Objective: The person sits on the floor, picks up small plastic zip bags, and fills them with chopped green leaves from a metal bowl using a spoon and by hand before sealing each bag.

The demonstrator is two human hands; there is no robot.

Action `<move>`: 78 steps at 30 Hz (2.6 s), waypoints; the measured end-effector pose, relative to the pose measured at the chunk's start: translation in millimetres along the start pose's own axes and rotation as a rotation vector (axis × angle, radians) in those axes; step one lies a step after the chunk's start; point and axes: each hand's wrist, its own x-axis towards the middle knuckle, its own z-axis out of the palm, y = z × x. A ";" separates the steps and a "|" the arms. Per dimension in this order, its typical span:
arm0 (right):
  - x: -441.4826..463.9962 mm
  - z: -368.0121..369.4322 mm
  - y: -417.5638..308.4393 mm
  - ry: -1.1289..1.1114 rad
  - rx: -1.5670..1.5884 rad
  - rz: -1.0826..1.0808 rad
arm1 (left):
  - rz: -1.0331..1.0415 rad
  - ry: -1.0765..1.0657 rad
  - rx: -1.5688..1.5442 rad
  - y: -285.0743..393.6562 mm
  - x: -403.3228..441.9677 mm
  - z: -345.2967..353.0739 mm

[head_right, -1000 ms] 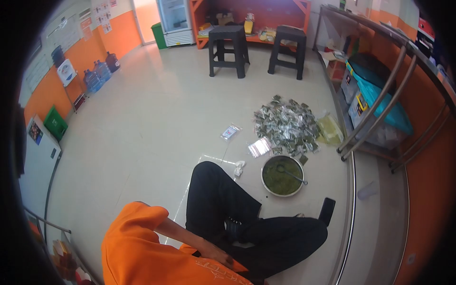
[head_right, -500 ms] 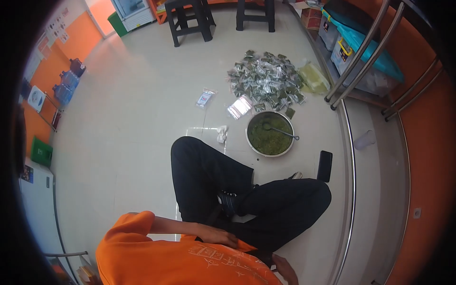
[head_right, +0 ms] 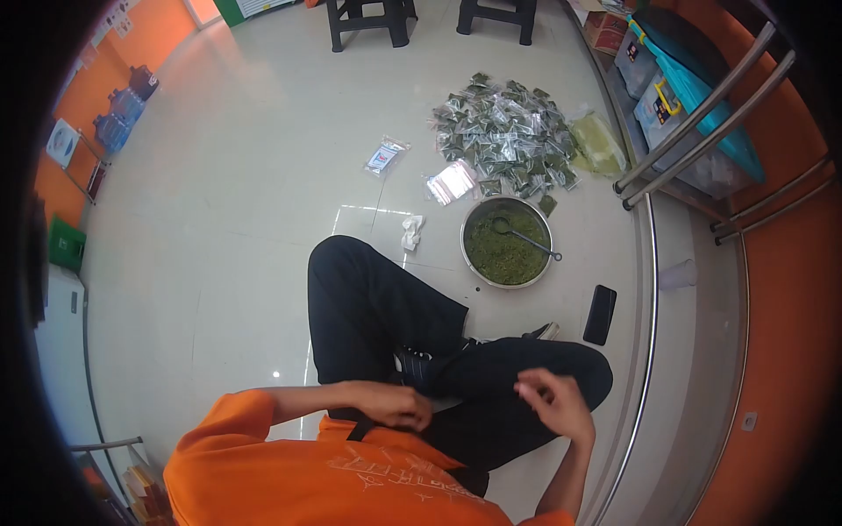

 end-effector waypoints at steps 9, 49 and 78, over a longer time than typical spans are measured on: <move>211.1 -57.6 -10.7 0.390 0.146 -0.262 | -0.341 0.859 0.792 -99.8 75.1 -290.9; 236.6 -20.4 145.9 0.403 -0.191 0.388 | -0.528 1.254 1.066 -219.3 55.2 -350.9; 212.0 33.6 14.0 0.468 0.044 -0.439 | 0.117 1.090 -0.837 -77.8 126.0 -169.1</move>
